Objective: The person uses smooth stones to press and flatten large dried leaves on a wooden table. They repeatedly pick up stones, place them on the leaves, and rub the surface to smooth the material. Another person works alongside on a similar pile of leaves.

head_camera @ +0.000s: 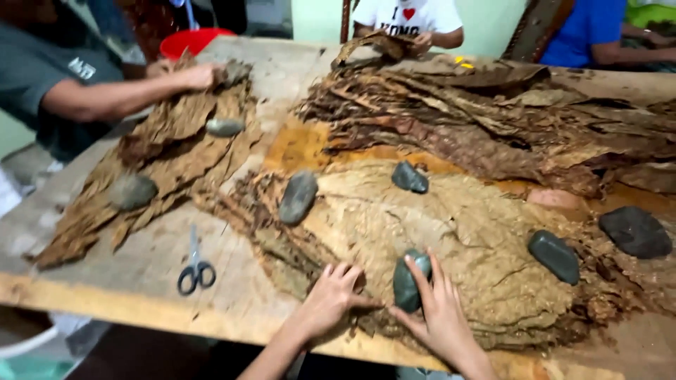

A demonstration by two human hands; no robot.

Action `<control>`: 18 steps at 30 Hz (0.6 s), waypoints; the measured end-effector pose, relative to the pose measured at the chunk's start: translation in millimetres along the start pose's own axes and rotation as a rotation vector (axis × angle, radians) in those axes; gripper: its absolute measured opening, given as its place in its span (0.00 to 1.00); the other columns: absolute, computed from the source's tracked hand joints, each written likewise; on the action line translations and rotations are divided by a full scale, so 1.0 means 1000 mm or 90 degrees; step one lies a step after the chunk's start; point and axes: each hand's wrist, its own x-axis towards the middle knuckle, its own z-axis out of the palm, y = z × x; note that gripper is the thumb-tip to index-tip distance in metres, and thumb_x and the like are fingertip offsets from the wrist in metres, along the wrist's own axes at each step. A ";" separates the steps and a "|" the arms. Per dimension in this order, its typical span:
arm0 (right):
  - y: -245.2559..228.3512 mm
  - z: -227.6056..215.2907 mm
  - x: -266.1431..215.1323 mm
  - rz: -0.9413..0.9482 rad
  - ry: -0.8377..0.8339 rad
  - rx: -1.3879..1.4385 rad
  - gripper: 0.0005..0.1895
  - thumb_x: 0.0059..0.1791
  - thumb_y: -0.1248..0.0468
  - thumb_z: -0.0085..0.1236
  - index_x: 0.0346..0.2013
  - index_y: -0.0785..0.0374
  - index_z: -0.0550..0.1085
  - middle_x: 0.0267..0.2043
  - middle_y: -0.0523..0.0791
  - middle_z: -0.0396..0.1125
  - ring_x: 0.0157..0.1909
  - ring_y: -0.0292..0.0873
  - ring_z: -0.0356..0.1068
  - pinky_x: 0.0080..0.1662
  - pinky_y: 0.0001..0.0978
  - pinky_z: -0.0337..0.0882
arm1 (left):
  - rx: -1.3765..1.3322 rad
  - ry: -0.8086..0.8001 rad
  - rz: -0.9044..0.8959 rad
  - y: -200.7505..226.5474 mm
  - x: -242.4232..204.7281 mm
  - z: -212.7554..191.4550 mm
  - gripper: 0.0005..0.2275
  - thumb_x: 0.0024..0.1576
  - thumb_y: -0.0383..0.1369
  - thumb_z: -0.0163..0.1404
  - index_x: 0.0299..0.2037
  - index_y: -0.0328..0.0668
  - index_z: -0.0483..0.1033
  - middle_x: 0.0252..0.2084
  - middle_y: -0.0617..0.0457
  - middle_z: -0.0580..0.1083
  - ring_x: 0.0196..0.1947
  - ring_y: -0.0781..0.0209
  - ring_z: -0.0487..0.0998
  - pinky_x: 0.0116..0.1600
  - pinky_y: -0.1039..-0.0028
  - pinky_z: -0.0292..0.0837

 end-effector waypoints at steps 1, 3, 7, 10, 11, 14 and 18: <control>0.002 -0.001 -0.006 0.004 0.006 0.001 0.50 0.45 0.38 0.62 0.76 0.43 0.50 0.79 0.56 0.39 0.74 0.63 0.48 0.60 0.59 0.60 | 0.002 -0.003 0.007 0.005 0.003 -0.007 0.11 0.62 0.40 0.50 0.51 0.71 0.83 0.38 0.53 0.63 0.43 0.49 0.65 0.41 0.57 0.58; 0.006 -0.001 -0.019 0.014 -0.110 -0.008 0.55 0.47 0.33 0.59 0.78 0.42 0.39 0.83 0.52 0.23 0.78 0.62 0.39 0.66 0.59 0.51 | -0.066 -0.047 -0.079 0.016 0.008 -0.020 0.12 0.57 0.32 0.56 0.49 0.59 0.85 0.41 0.48 0.66 0.44 0.48 0.63 0.43 0.57 0.60; 0.023 0.012 -0.043 0.076 -0.150 -0.009 0.49 0.48 0.28 0.49 0.77 0.35 0.43 0.82 0.43 0.32 0.79 0.54 0.41 0.69 0.56 0.48 | -0.076 -0.017 -0.089 0.018 0.012 -0.020 0.09 0.59 0.35 0.53 0.45 0.57 0.87 0.39 0.48 0.66 0.43 0.48 0.65 0.43 0.57 0.61; 0.029 0.016 -0.056 0.048 -0.004 0.101 0.38 0.48 0.39 0.59 0.71 0.36 0.62 0.75 0.38 0.55 0.71 0.46 0.60 0.59 0.47 0.63 | -0.116 0.008 -0.116 0.021 0.011 -0.018 0.10 0.61 0.35 0.51 0.45 0.59 0.87 0.36 0.53 0.66 0.41 0.53 0.65 0.42 0.62 0.60; 0.028 0.015 -0.060 -0.004 0.095 0.117 0.29 0.48 0.44 0.61 0.62 0.43 0.70 0.69 0.40 0.63 0.64 0.45 0.66 0.56 0.42 0.67 | -0.113 0.000 -0.161 0.021 0.009 -0.014 0.11 0.61 0.36 0.51 0.47 0.61 0.87 0.37 0.53 0.67 0.42 0.53 0.65 0.42 0.62 0.61; 0.019 -0.003 -0.069 -0.034 0.257 0.132 0.17 0.47 0.52 0.63 0.49 0.50 0.80 0.57 0.41 0.73 0.53 0.42 0.75 0.53 0.35 0.73 | -0.151 -0.025 -0.247 0.020 0.005 -0.012 0.13 0.58 0.34 0.50 0.46 0.64 0.87 0.43 0.56 0.70 0.48 0.56 0.66 0.49 0.61 0.63; 0.126 -0.027 -0.096 0.133 0.192 0.106 0.19 0.39 0.57 0.64 0.45 0.44 0.80 0.51 0.39 0.78 0.43 0.41 0.81 0.46 0.31 0.76 | -0.253 0.149 -0.107 0.002 0.011 -0.035 0.12 0.58 0.34 0.46 0.41 0.49 0.86 0.40 0.57 0.76 0.44 0.62 0.74 0.49 0.67 0.60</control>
